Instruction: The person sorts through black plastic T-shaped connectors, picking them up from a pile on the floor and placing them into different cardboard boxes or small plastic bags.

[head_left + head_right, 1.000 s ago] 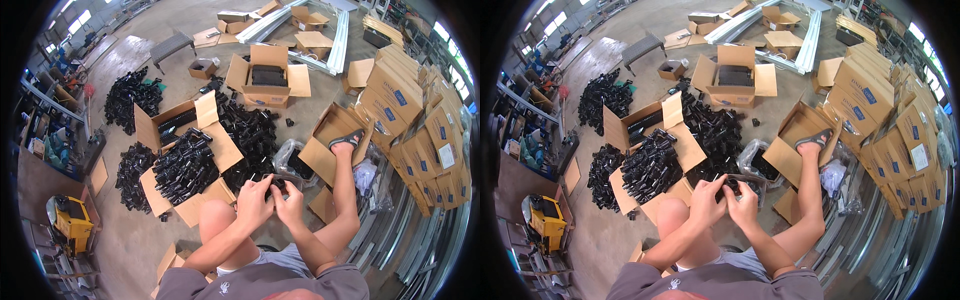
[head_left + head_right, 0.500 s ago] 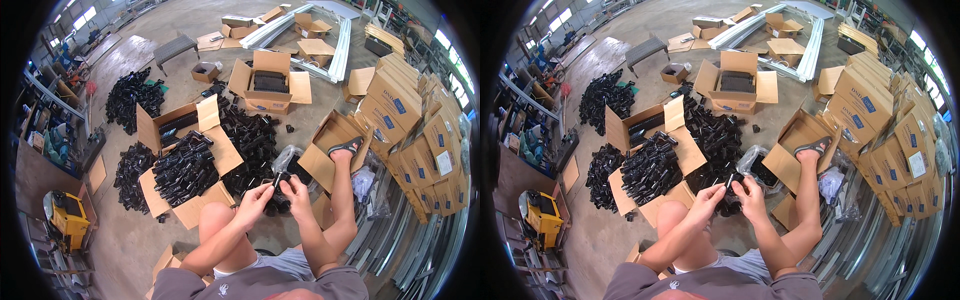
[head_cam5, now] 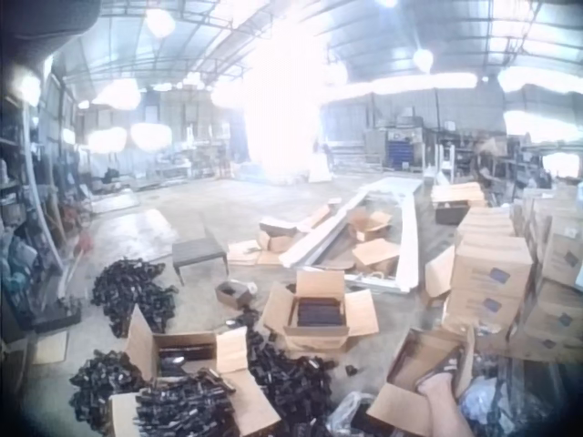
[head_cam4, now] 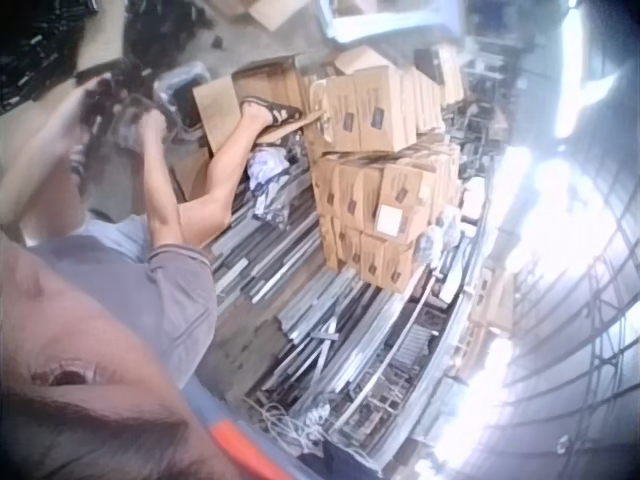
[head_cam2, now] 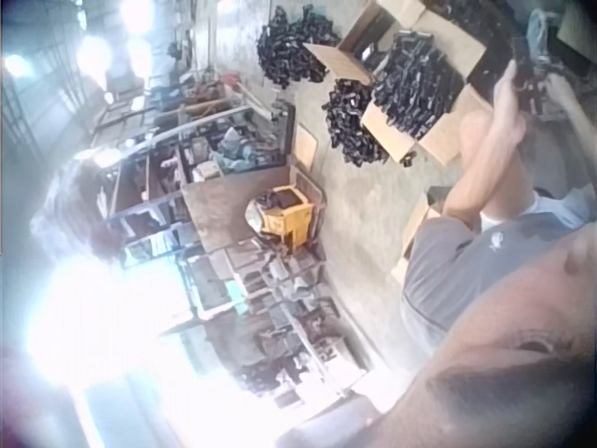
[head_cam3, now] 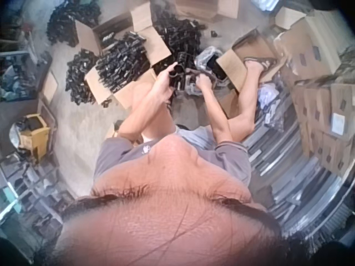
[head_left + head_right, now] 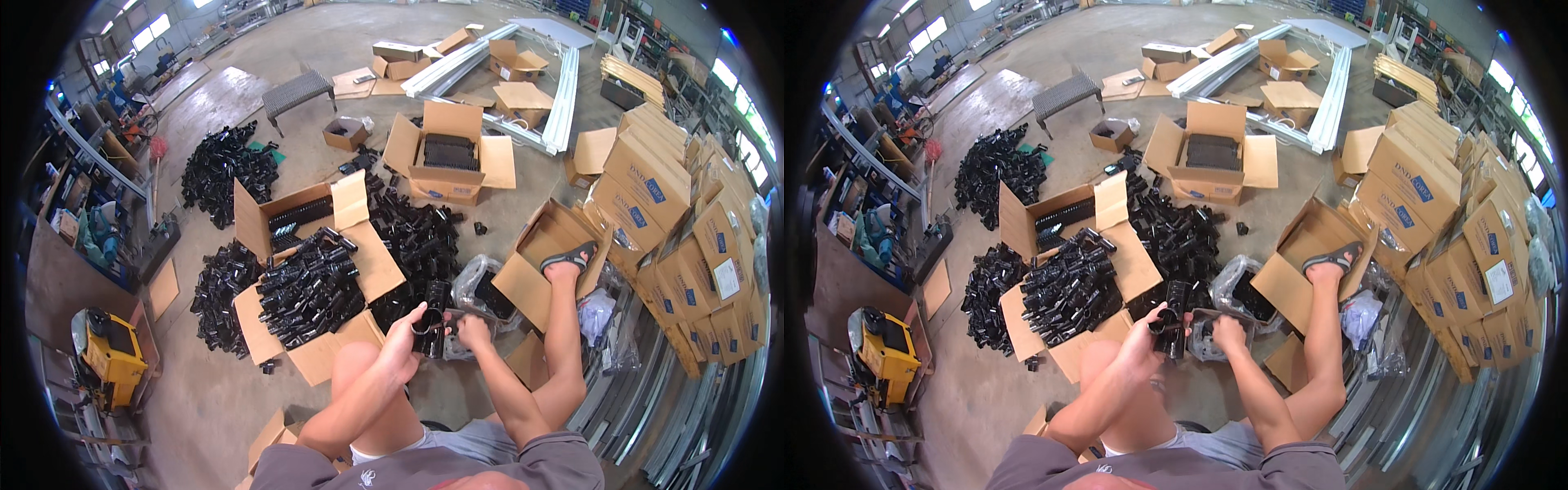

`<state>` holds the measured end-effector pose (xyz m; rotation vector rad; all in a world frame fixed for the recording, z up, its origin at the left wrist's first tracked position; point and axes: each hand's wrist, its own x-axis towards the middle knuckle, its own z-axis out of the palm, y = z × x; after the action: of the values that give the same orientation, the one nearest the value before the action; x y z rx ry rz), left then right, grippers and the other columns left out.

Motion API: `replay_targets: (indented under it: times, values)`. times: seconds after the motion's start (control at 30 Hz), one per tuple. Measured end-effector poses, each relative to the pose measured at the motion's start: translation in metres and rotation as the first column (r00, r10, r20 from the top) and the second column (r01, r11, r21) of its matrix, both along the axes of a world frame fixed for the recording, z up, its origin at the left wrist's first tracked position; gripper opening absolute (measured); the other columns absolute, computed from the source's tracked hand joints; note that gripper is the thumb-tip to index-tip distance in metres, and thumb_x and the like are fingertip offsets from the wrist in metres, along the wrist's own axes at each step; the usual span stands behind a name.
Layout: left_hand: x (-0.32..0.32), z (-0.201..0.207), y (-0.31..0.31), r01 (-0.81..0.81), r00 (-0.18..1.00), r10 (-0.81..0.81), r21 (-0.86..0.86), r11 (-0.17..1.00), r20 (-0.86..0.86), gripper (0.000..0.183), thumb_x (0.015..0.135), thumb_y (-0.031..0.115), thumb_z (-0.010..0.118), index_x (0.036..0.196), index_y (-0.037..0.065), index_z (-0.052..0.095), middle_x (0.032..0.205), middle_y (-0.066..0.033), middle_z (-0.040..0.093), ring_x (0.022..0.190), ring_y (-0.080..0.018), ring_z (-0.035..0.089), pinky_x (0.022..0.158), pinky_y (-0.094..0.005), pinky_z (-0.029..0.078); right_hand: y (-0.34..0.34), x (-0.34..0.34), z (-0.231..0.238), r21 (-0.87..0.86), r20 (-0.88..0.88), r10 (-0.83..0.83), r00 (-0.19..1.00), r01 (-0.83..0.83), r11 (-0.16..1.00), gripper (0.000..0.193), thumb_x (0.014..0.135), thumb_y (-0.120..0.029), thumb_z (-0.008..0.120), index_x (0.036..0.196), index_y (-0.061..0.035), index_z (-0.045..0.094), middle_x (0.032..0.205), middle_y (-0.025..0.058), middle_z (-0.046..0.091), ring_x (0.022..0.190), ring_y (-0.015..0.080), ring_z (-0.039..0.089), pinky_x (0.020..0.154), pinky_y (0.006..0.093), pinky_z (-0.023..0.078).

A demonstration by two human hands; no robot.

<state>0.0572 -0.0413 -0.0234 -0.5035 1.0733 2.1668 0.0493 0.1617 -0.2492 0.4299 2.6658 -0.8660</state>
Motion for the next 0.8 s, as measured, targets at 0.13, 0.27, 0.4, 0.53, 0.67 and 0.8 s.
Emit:
replay_targets:
  times: [0.13, 0.27, 0.4, 0.53, 0.67, 0.8]
  values:
    - [0.000, -0.014, -0.001, -0.074, 0.997, 0.072, 0.147, 0.986, 0.015, 0.037, 0.103, 0.037, 0.048, 0.115, 0.005, 0.064, 0.103, -0.0085, 0.072, 0.092, -0.0215, 0.068, 0.080, -0.0365, 0.057, 0.000, 0.020, -0.040, 0.100, 0.127, 0.135, 0.983, -0.149, 0.984, 0.043, 0.098, -0.022, 0.044, 0.137, -0.0087, 0.054, 0.130, 0.0271, 0.059, 0.121, 0.0409, 0.057, 0.105, 0.0461, 0.044]
    - [-0.001, -0.013, -0.009, -0.087, 0.995, 0.083, 0.073, 0.994, 0.059, 0.040, 0.103, 0.038, 0.048, 0.114, 0.002, 0.063, 0.104, -0.0100, 0.072, 0.091, -0.0229, 0.069, 0.082, -0.0376, 0.058, -0.010, 0.020, -0.066, 0.179, 0.102, 0.183, 0.978, -0.199, 0.963, 0.043, 0.099, -0.022, 0.043, 0.138, -0.0090, 0.054, 0.130, 0.0266, 0.059, 0.121, 0.0417, 0.057, 0.106, 0.0465, 0.043]
    - [-0.003, -0.024, -0.011, -0.058, 0.995, 0.054, 0.050, 0.997, 0.083, 0.040, 0.103, 0.037, 0.050, 0.111, 0.001, 0.065, 0.102, -0.0099, 0.072, 0.088, -0.0211, 0.070, 0.078, -0.0351, 0.059, -0.010, 0.026, -0.080, 0.236, 0.076, 0.206, 0.976, -0.218, 0.947, 0.043, 0.099, -0.022, 0.042, 0.139, -0.0093, 0.053, 0.131, 0.0261, 0.058, 0.121, 0.0424, 0.056, 0.106, 0.0468, 0.042]
    - [-0.003, -0.030, -0.009, 0.030, 0.999, -0.030, 0.003, 1.000, 0.025, 0.052, 0.100, 0.046, 0.051, 0.118, -0.001, 0.062, 0.100, -0.0156, 0.068, 0.086, -0.0266, 0.066, 0.079, -0.0377, 0.056, -0.008, 0.030, -0.087, 0.320, 0.003, 0.243, 0.970, -0.231, 0.919, 0.043, 0.100, -0.022, 0.041, 0.140, -0.0096, 0.052, 0.132, 0.0255, 0.058, 0.121, 0.0432, 0.055, 0.107, 0.0472, 0.041]
    - [-0.003, -0.025, 0.000, -0.029, 1.000, 0.029, 0.010, 1.000, -0.011, 0.046, 0.101, 0.038, 0.053, 0.119, -0.003, 0.060, 0.103, -0.0158, 0.068, 0.086, -0.0261, 0.066, 0.081, -0.0391, 0.057, -0.005, 0.025, -0.083, 0.104, 0.138, 0.160, 0.977, -0.175, 0.979, 0.044, 0.099, -0.026, 0.042, 0.138, -0.0106, 0.054, 0.129, 0.0255, 0.059, 0.120, 0.0420, 0.057, 0.104, 0.0483, 0.044]
    - [-0.002, -0.032, -0.008, -0.032, 0.998, 0.034, 0.037, 0.999, -0.047, 0.044, 0.101, 0.036, 0.054, 0.119, -0.004, 0.059, 0.106, -0.0152, 0.068, 0.087, -0.0260, 0.066, 0.079, -0.0392, 0.057, -0.034, 0.018, -0.016, 0.090, 0.127, 0.210, 0.969, -0.222, 0.971, 0.043, 0.098, -0.027, 0.042, 0.136, -0.0110, 0.055, 0.128, 0.0267, 0.059, 0.116, 0.0428, 0.057, 0.099, 0.0496, 0.045]
